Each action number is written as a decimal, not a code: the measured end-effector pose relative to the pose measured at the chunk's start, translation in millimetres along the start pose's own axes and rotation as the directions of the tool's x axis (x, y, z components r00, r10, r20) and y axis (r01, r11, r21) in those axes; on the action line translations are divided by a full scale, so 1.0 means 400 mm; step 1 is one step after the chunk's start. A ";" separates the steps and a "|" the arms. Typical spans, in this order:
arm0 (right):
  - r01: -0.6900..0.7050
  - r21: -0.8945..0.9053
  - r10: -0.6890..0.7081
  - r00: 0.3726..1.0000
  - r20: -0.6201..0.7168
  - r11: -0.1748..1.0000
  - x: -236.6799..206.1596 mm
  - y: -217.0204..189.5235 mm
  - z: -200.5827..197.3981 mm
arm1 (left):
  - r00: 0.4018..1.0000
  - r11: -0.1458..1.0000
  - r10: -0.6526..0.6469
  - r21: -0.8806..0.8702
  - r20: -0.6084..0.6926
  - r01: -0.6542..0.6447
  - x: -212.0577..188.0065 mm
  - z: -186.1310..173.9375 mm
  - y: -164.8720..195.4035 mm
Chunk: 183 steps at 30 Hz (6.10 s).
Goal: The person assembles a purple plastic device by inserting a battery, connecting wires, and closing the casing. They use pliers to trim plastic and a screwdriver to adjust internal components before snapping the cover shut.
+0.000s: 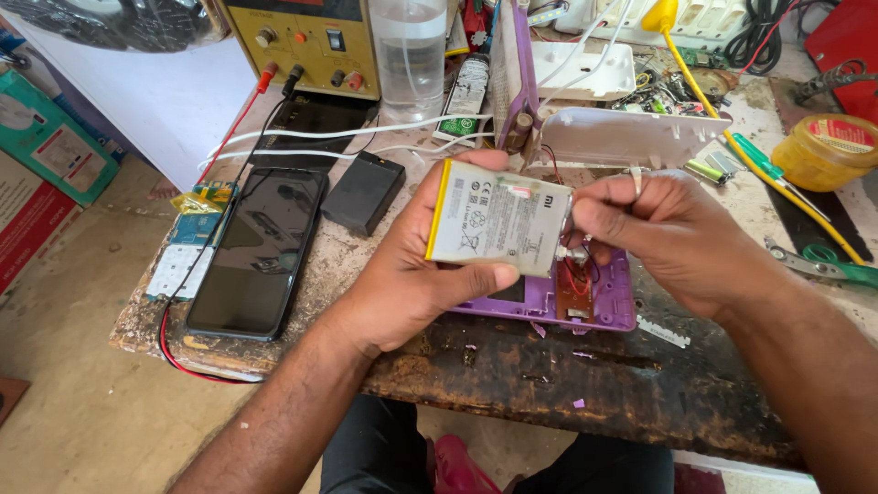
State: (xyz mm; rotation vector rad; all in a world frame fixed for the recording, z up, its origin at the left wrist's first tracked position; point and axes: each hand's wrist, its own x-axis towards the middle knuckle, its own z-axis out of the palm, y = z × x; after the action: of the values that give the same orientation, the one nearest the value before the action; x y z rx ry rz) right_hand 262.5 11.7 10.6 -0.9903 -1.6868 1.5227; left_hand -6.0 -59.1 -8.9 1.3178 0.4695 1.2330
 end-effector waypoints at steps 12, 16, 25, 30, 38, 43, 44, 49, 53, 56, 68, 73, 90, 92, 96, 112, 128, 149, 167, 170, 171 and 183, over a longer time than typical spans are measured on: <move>-0.072 -0.300 0.110 0.988 0.109 0.951 -0.009 -0.057 0.058 | 1.000 1.000 0.013 0.020 0.011 -0.013 -0.004 -0.016 0.013; -0.148 -0.293 0.183 0.978 0.096 0.945 -0.007 -0.060 0.072 | 0.998 0.999 -0.021 0.045 0.052 0.019 -0.003 -0.016 0.004; -0.061 -0.333 0.090 0.993 0.074 0.941 -0.009 -0.051 0.050 | 0.996 0.998 -0.024 -0.061 -0.087 0.019 0.004 -0.015 -0.001; -0.073 -0.179 0.087 0.994 0.069 0.981 0.001 -0.019 0.041 | 0.995 0.998 -0.057 -0.044 -0.087 0.054 0.001 -0.014 -0.001; -0.049 -0.405 0.035 0.998 -0.043 0.913 0.002 -0.003 0.045 | 0.998 0.999 -0.026 0.038 -0.064 0.028 0.005 -0.001 0.005; 0.255 -0.705 -0.381 0.924 -0.022 0.661 -0.032 -0.039 0.038 | 0.984 0.997 -0.038 -0.079 -0.173 0.025 0.005 0.005 0.007; 0.253 -0.738 -0.354 0.935 0.021 0.626 -0.034 -0.049 0.037 | 0.979 0.998 -0.057 -0.052 -0.194 0.047 0.003 0.003 0.009; 0.108 -0.970 0.017 0.993 0.115 0.220 -0.043 -0.104 0.029 | 0.984 0.983 -0.072 0.156 -0.166 0.098 -0.026 -0.016 0.023; -0.061 -0.996 0.373 0.927 -0.035 0.059 -0.048 -0.115 0.031 | 0.995 0.946 -0.092 0.308 -0.043 0.100 -0.044 -0.021 0.027; 0.002 -0.985 0.283 0.958 0.051 0.173 -0.049 -0.104 0.033 | 0.984 0.899 -0.176 0.400 -0.037 0.176 -0.040 -0.031 0.031; -0.068 -0.972 0.304 0.953 0.004 0.225 -0.042 -0.097 0.045 | 0.997 0.646 -0.023 0.762 0.072 -0.040 -0.028 -0.045 0.036; -0.018 -0.983 0.243 0.970 0.027 0.180 -0.041 -0.090 0.041 | 0.996 0.506 0.003 0.859 0.089 -0.078 -0.009 -0.040 0.044; 0.006 -0.953 0.213 0.974 0.073 0.302 -0.043 -0.104 0.049 | 0.994 0.408 0.091 0.908 0.065 -0.097 -0.030 -0.032 0.025; -0.067 -0.952 0.285 0.958 0.022 0.297 -0.044 -0.115 0.058 | 0.995 0.410 0.096 0.909 0.037 -0.073 -0.036 -0.035 0.025; -0.129 -0.959 0.356 0.934 -0.032 0.253 -0.045 -0.135 0.076 | 0.998 0.416 0.062 0.908 0.027 -0.051 -0.039 -0.043 0.023; 0.437 -0.867 -0.294 0.884 0.364 0.240 -0.070 -0.083 0.007 | 0.996 0.508 0.039 0.857 0.075 -0.084 -0.047 -0.051 0.039; 0.258 -0.926 -0.080 0.966 0.245 0.275 -0.070 -0.050 0.055 | 0.997 0.550 0.050 0.832 0.057 -0.075 -0.042 -0.044 0.021; 0.283 -0.923 -0.087 0.959 0.269 0.262 -0.053 -0.058 0.044 | 0.992 0.604 0.113 0.789 0.051 -0.110 -0.045 -0.043 0.023; -0.156 -0.983 -0.515 0.837 -0.186 0.101 0.029 -0.075 -0.142 | 0.933 0.745 0.122 0.652 -0.338 0.139 0.191 -0.038 0.001; -0.109 -0.972 -0.605 0.795 0.040 -0.207 0.066 -0.053 -0.135 | 0.909 0.691 0.188 0.708 -0.371 0.146 0.301 -0.052 -0.020; -0.035 -0.953 -0.662 0.727 0.182 -0.301 0.076 -0.046 -0.128 | 0.902 0.651 0.189 0.737 -0.388 0.180 0.319 -0.057 -0.033; -0.015 -0.974 -0.781 0.600 0.173 -0.227 -0.006 -0.076 -0.043 | 0.910 0.931 -0.058 0.306 -0.411 0.198 0.296 -0.083 -0.049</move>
State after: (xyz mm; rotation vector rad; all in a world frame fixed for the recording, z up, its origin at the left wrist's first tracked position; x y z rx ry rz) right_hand 275.2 17.0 42.7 -1.0088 -2.1334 -0.9309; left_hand 15.8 62.2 7.5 1.2954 1.0888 1.3493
